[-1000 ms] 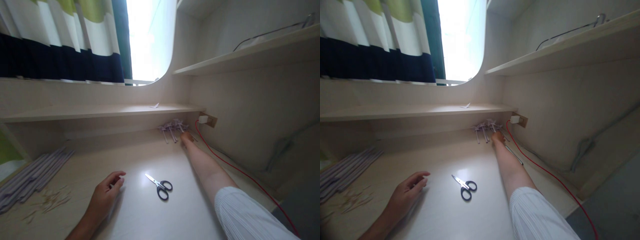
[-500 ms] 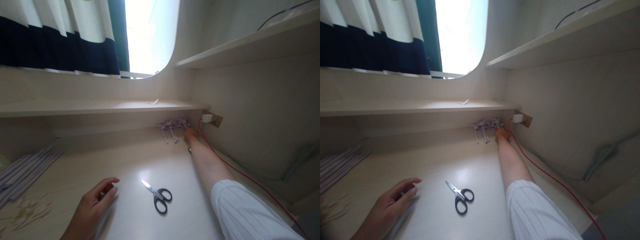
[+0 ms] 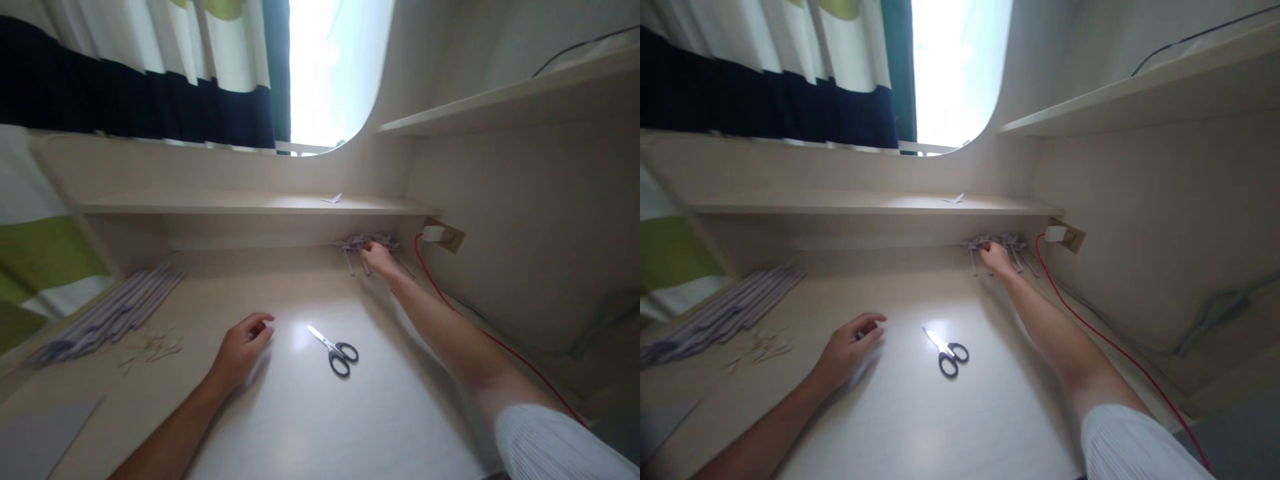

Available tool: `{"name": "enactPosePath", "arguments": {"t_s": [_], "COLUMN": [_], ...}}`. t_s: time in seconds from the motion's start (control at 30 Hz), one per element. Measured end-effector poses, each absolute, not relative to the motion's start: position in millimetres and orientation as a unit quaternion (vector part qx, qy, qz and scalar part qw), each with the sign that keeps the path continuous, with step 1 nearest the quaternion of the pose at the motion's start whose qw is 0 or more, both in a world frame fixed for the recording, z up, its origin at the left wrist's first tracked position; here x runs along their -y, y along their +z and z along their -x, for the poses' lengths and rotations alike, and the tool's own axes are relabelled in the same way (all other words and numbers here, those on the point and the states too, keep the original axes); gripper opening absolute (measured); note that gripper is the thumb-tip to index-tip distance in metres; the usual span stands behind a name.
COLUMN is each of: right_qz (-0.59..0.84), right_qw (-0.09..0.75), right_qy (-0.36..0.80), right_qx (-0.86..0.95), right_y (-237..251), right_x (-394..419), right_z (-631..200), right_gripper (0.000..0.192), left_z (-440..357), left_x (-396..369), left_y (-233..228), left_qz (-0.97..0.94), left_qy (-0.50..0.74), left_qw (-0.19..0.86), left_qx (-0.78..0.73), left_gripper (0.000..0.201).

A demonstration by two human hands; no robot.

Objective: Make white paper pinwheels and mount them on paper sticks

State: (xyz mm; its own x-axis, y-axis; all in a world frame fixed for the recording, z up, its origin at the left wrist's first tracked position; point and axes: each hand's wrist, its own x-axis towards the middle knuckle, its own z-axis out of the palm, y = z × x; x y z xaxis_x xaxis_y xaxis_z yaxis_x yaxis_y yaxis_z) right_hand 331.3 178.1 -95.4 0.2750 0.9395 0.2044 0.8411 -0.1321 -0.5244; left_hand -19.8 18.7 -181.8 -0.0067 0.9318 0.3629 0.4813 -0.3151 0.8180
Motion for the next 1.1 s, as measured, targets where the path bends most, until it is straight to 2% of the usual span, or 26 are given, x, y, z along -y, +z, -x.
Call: {"name": "enactPosePath", "arguments": {"t_s": [0.17,0.23,0.3,0.4,0.47,0.6,0.73,0.87,1.1], "right_qz": [0.610,0.580,0.569,0.573,0.580,0.578,0.564,0.554,0.546], "right_qw": [0.237,0.228,0.222,0.217,0.213,0.192,0.175,0.181,0.207], "right_qy": [0.127,0.121,0.114,0.101,0.093,0.100,0.119,0.129,0.138], "right_qx": [0.745,0.773,0.783,0.784,0.781,0.786,0.798,0.803,0.800], "right_y": [-128.0,-135.6,-138.8,-139.7,-140.6,-146.2,-154.9,-162.3,-167.0], "right_x": [-84.5,-47.9,-19.2,6.0,12.3,10.9,6.2,5.6,8.0], "right_z": [-251.0,-229.7,-217.4,-214.4,-219.8,-232.9,-234.6,-228.6,-223.0], "right_gripper": [0.028,0.024,0.021,0.030,0.035,0.038,0.039,0.034,0.030], "left_z": [23.1,29.5,40.8,70.4,99.7,169.2,217.2,231.4,233.5], "left_x": [-14.1,-11.2,-7.0,5.8,22.0,76.5,130.9,148.2,136.3], "left_y": [-191.1,-187.1,-174.5,-144.0,-124.2,-107.5,-117.4,-128.5,-129.9], "left_qz": [-0.664,-0.669,-0.669,-0.657,-0.647,-0.612,-0.574,-0.572,-0.579], "left_qy": [0.447,0.430,0.418,0.401,0.371,0.277,0.195,0.138,0.083], "left_qw": [0.212,0.195,0.167,0.114,0.085,0.052,0.070,0.108,0.146], "left_qx": [-0.561,-0.574,-0.591,-0.628,-0.660,-0.739,-0.792,-0.801,-0.798], "left_gripper": [0.017,0.028,0.033,0.035,0.036,0.022,0.032,0.036,0.036]}}
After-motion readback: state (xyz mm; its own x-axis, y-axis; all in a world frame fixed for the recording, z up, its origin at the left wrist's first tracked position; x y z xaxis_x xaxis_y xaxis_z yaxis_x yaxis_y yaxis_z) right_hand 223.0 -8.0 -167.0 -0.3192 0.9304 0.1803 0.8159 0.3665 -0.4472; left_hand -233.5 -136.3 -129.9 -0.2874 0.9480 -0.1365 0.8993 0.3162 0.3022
